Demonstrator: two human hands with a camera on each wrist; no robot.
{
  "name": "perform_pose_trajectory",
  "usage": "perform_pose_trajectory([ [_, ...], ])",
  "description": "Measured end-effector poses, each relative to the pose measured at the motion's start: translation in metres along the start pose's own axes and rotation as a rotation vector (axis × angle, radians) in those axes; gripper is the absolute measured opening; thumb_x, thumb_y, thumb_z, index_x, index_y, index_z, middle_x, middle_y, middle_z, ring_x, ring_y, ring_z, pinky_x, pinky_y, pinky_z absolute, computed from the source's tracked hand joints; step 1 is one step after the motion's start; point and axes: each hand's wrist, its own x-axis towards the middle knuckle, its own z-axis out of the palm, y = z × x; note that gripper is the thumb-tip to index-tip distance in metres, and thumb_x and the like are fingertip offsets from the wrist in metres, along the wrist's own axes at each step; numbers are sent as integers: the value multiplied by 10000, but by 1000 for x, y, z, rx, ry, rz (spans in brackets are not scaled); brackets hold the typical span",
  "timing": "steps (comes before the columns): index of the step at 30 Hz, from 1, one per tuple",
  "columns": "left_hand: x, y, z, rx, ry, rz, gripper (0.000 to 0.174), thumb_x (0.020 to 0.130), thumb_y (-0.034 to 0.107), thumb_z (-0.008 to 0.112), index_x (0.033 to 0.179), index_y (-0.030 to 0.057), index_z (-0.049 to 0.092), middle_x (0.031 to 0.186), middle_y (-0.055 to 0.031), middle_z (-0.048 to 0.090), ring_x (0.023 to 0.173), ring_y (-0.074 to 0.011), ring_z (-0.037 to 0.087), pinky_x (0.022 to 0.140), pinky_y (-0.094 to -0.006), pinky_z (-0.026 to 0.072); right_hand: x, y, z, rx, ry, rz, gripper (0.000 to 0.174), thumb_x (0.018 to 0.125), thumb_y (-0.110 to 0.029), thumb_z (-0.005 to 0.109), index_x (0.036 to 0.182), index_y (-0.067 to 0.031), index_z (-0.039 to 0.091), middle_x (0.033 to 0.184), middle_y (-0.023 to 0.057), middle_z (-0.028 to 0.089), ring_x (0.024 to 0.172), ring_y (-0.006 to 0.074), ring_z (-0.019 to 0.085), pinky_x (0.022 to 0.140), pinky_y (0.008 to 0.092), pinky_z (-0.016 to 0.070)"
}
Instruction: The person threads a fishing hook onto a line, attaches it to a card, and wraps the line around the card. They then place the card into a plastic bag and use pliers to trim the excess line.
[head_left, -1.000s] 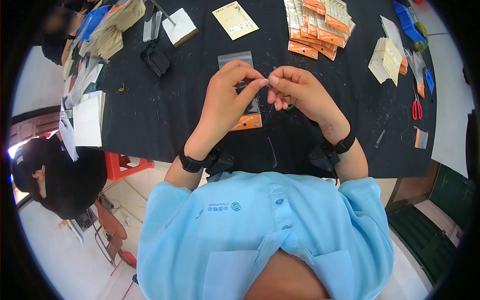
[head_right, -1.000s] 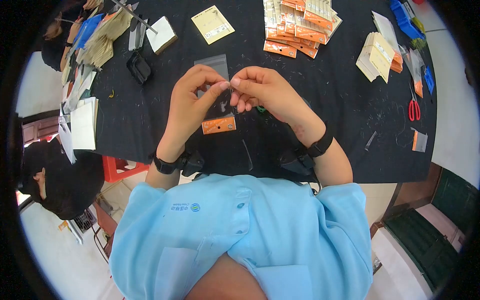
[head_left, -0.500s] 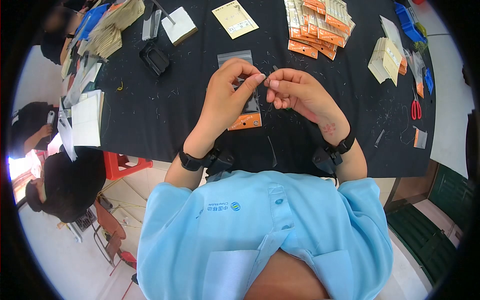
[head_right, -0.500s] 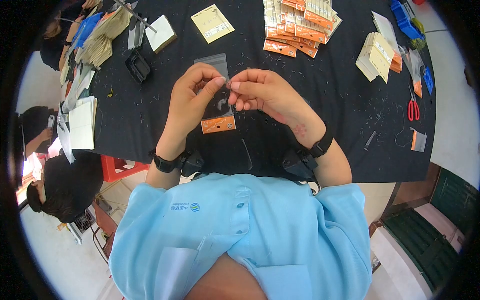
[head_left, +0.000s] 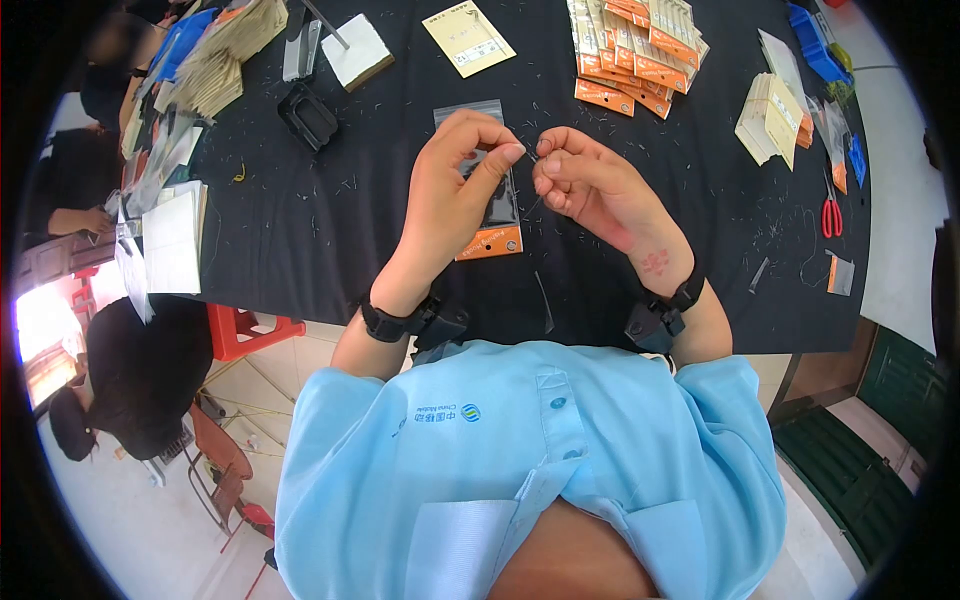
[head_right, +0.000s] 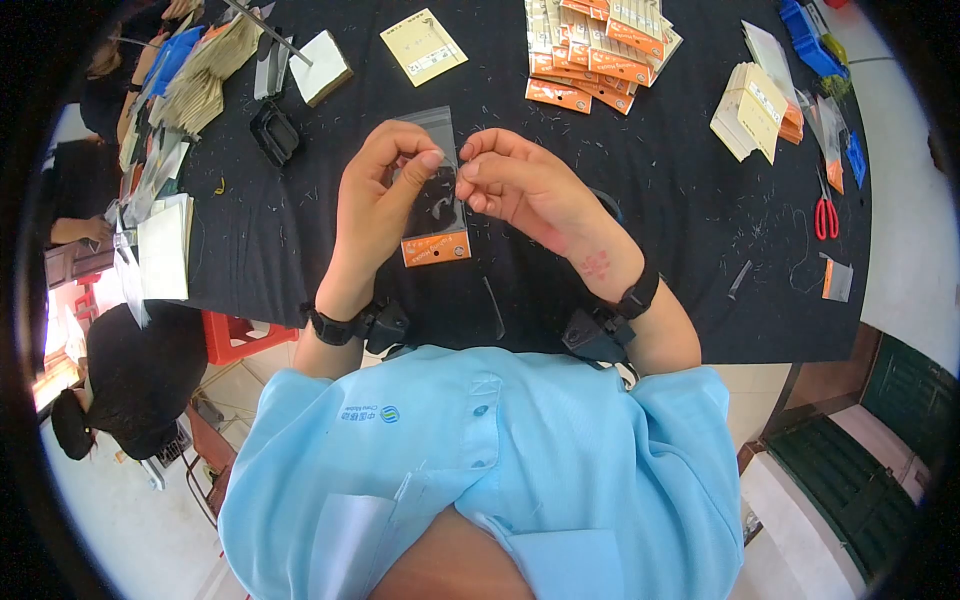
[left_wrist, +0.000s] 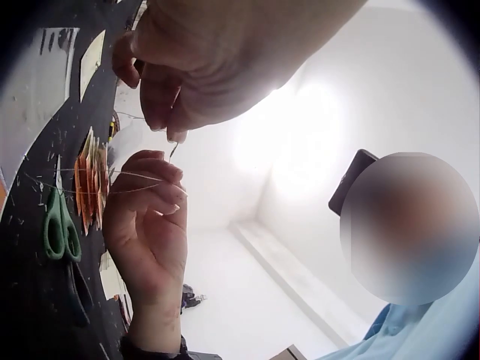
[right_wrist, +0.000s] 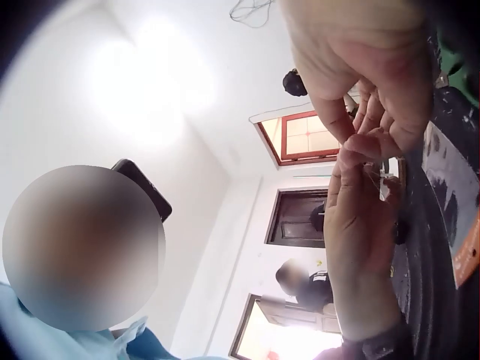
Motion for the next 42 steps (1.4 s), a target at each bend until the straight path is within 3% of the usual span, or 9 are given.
perform_pose_trajectory([
  [14,-2,1,4,-16,21,58,67,822,69,617,834,9,590,847,-60,556,767,-165,531,716,-276,422,1,0,2,-109,-23,-42,134,835,-67,555,953,-41,495,772,27,573,697,81,556,593,191,419],
  [23,-3,-5,0,-94,6,-46,76,832,94,616,854,23,605,874,-41,571,786,-141,533,720,-261,414,-4,1,8,-241,39,-72,165,891,-114,527,1025,-20,522,830,86,623,660,79,555,638,198,465],
  [30,-4,-7,3,-220,-29,-97,100,832,112,622,897,41,648,903,-40,627,823,-138,567,733,-257,422,-4,1,7,-358,89,-103,158,899,-122,522,1016,-18,538,833,87,634,663,79,565,619,201,464],
  [37,-5,-3,-1,-44,-56,-62,113,830,132,626,893,43,653,863,-38,636,790,-139,567,723,-262,422,-6,-2,11,-541,150,-106,147,879,-122,549,984,-20,536,777,59,641,645,77,580,583,197,454],
  [39,-5,-4,-3,-56,-131,-120,109,867,86,602,943,10,621,966,-45,603,901,-98,538,794,-238,406,-6,-3,11,-551,159,-122,140,878,-121,551,976,-22,537,775,58,641,643,77,581,579,199,454],
  [42,-6,-8,-3,-114,-126,-159,118,872,96,599,946,7,616,1005,-57,598,927,-111,544,817,-251,424,-6,-3,10,-542,145,-126,144,877,-124,554,976,-20,541,777,58,640,643,76,580,576,198,452],
])
